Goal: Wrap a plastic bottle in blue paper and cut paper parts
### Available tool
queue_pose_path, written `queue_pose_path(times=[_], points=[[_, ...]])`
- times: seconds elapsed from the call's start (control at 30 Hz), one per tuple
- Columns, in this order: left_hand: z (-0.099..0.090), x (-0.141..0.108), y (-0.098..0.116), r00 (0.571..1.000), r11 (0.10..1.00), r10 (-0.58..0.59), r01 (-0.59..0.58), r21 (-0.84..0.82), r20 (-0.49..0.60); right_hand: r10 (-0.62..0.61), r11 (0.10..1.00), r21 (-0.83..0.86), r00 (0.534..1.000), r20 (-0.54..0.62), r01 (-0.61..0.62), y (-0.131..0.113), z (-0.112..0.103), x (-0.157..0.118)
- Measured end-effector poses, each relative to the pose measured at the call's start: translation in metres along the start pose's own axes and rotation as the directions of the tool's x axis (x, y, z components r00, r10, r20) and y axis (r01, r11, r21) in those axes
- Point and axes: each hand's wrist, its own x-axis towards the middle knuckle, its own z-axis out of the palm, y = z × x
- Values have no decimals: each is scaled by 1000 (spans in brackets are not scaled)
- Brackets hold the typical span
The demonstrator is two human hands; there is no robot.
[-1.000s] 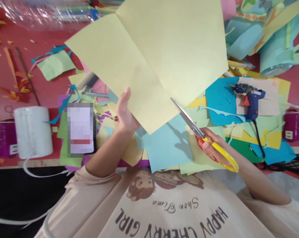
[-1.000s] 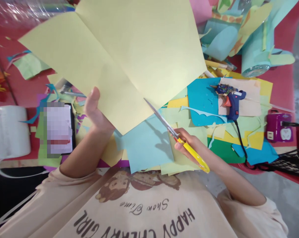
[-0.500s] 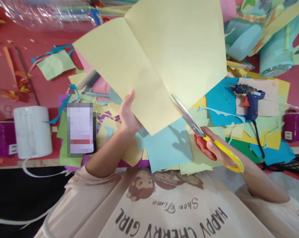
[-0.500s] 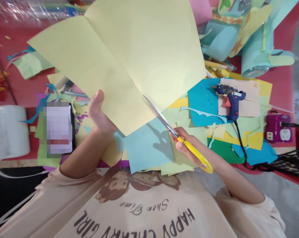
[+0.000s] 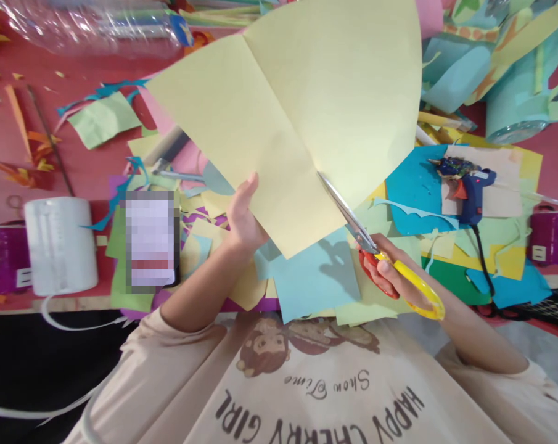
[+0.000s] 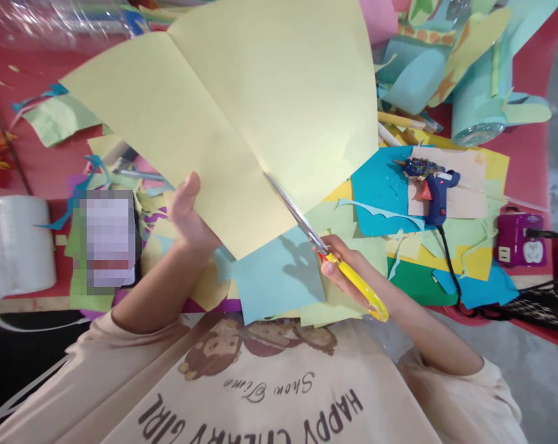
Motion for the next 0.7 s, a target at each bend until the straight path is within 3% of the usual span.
queue_pose_path(times=[0.27, 0.53, 0.7], points=[[-1, 0, -1, 998, 999, 26, -24, -38, 57, 25, 1000, 12, 1000, -7, -25, 2, 2, 0], [0, -2, -2, 1000, 1000, 11, -11, 2, 22, 50, 998, -27, 999, -16, -51, 8, 0, 3], [-1, 3, 5, 995, 995, 96, -96, -24, 18, -2, 997, -82, 999, -47, -2, 3, -2, -2]])
